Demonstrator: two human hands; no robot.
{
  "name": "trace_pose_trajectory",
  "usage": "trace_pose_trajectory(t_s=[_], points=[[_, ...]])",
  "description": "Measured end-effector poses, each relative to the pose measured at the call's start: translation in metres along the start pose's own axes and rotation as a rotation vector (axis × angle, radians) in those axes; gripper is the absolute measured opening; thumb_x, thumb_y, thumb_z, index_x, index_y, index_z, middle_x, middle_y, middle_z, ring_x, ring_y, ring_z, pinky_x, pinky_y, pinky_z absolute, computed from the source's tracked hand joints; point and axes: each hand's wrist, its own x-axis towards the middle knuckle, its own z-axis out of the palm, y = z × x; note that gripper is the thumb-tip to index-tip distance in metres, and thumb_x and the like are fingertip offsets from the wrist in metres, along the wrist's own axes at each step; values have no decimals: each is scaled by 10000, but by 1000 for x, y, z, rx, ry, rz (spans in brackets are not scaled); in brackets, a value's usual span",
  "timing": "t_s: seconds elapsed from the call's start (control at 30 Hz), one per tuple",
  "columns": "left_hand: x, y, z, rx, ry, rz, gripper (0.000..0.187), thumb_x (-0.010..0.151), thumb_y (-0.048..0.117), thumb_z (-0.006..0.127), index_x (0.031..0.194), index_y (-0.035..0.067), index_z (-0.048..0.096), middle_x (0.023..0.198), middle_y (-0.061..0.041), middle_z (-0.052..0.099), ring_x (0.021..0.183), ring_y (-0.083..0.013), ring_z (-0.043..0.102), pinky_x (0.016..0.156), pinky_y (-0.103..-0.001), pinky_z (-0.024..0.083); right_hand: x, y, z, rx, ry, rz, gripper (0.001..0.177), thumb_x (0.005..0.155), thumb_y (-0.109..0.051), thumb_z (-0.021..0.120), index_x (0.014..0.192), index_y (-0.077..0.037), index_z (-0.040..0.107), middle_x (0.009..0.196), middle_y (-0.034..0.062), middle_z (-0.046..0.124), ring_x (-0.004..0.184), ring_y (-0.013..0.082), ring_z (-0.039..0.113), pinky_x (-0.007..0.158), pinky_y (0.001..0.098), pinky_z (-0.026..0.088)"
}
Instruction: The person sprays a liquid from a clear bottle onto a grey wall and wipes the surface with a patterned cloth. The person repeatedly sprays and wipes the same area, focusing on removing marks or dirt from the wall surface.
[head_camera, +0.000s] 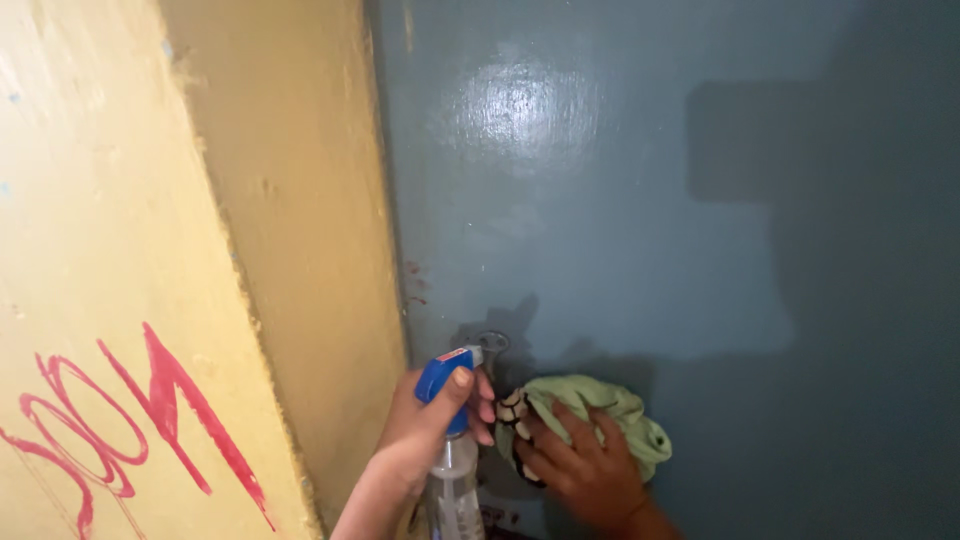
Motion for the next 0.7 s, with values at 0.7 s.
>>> trace_pose_trajectory(t_s=[0.7], points=[[3, -32, -29, 42, 100, -49, 570, 836, 530, 705, 872, -39, 691, 714, -124, 691, 576, -215, 689, 533, -350, 592, 62, 29, -7, -172, 156, 188, 277, 840, -298, 737, 1109, -342, 785, 1235, -81, 700, 1189, 222, 592, 944, 470, 404]])
